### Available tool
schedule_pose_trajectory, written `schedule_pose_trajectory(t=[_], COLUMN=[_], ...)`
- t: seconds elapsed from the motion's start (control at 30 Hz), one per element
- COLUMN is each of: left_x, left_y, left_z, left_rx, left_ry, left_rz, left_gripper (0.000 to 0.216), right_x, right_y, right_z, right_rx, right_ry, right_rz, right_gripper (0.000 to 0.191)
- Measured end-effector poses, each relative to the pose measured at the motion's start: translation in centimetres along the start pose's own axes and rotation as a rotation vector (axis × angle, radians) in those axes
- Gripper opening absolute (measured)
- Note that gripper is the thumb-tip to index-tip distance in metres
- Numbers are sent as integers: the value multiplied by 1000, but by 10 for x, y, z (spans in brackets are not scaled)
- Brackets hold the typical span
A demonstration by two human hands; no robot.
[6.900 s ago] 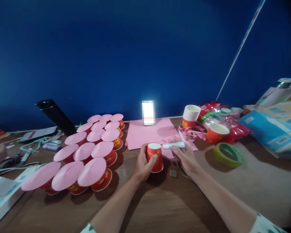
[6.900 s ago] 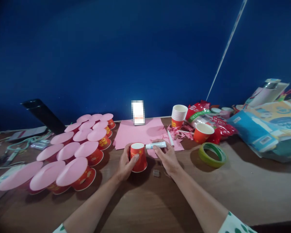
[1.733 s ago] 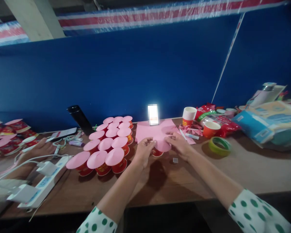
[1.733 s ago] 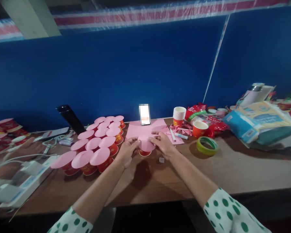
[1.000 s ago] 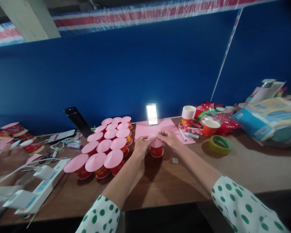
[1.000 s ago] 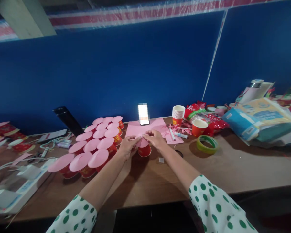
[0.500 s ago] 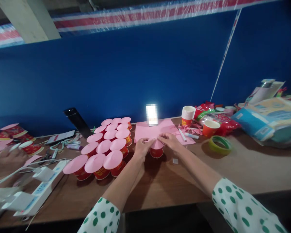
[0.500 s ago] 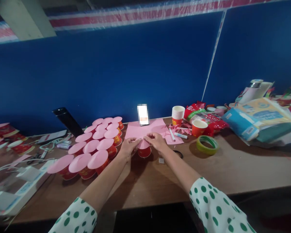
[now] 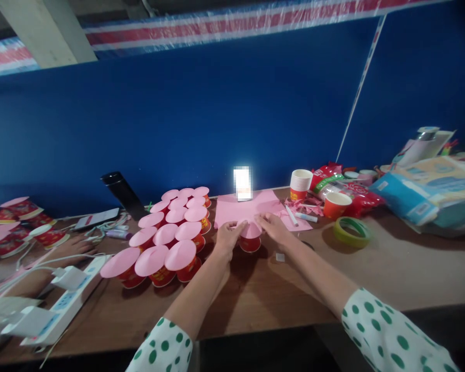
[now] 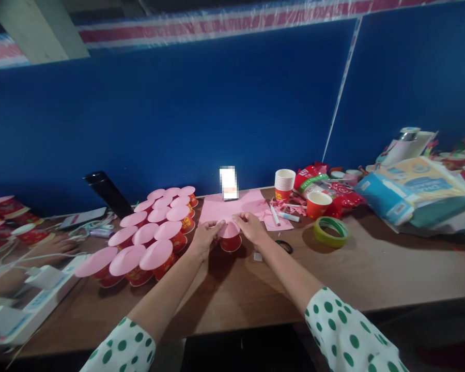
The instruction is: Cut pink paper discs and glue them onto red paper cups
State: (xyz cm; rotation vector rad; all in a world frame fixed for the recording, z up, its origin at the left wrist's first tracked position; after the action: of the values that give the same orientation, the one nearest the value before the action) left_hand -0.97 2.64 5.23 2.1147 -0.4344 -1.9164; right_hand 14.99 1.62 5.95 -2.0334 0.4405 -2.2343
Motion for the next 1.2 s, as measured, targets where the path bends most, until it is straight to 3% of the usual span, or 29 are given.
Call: schedule_pose_trajectory(t=[0.57, 0.87, 1.2], left_x=[12, 17, 19], left_y=[9, 5, 3], left_z=[-3, -2, 1], left_rx=[32, 20, 27], left_ry=[-64, -62, -47], left_rz=[20, 19, 40], left_gripper=[59, 57, 61], right_x=[-19, -10, 0], right_y=[9, 12, 12], right_z=[-1, -2, 0], right_rx=[3, 8, 2], right_ry=[-50, -46, -42], right_rz=[2, -31, -100], right_gripper=[40, 40, 27])
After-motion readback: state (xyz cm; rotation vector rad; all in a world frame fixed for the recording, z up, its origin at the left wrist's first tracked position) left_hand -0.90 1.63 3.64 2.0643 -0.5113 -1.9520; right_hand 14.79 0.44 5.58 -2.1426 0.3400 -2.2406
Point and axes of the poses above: each hand's wrist, its own y-axis away from the middle knuckle, its own z-axis out of the back of the hand, x = y × z, the point moved 4 cm from there along -y, towards the middle knuckle, and after that the axes turned 11 degrees about z, right-handed, at the moved point
